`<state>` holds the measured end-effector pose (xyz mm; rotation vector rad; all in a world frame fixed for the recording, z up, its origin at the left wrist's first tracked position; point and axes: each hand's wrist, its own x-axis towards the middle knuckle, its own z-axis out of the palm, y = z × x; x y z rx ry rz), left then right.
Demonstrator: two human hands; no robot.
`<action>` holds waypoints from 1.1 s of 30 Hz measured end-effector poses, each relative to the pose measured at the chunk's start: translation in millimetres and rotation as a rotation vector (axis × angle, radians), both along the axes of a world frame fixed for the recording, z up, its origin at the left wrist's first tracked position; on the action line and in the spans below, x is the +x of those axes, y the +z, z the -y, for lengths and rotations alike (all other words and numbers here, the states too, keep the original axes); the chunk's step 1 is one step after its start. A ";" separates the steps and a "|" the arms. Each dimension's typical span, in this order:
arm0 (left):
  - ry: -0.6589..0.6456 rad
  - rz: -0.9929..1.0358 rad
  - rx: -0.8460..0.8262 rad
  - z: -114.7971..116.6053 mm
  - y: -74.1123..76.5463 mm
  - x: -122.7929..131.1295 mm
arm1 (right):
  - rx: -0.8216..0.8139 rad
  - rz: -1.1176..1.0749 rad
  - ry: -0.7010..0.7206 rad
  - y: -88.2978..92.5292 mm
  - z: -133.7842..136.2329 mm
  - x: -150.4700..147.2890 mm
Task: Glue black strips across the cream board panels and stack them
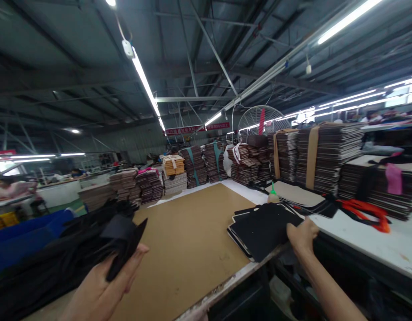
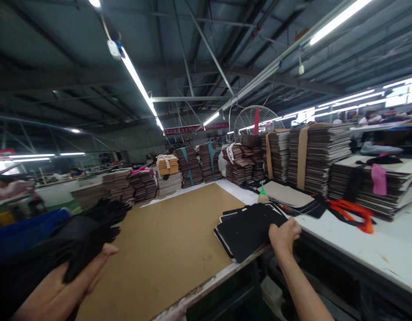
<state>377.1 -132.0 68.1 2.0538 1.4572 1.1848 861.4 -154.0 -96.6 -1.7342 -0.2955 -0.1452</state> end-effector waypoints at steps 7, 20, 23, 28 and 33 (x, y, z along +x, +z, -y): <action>-0.352 0.265 -0.130 13.8 67.9 101.5 | 0.231 0.226 1.171 96.3 32.5 -128.6; -0.467 1.086 -0.275 -120.8 58.2 196.6 | -0.097 -0.259 2.018 148.4 -89.6 -146.3; -0.481 1.225 -0.381 -186.8 40.5 209.6 | -0.291 -0.182 1.913 150.9 -137.9 -102.3; -0.339 1.296 -0.396 -296.1 3.2 250.6 | -0.465 -0.094 1.799 142.8 -218.8 -49.3; -0.359 1.132 -0.519 -372.7 -14.0 291.3 | -0.703 0.336 1.352 129.6 -279.1 -15.1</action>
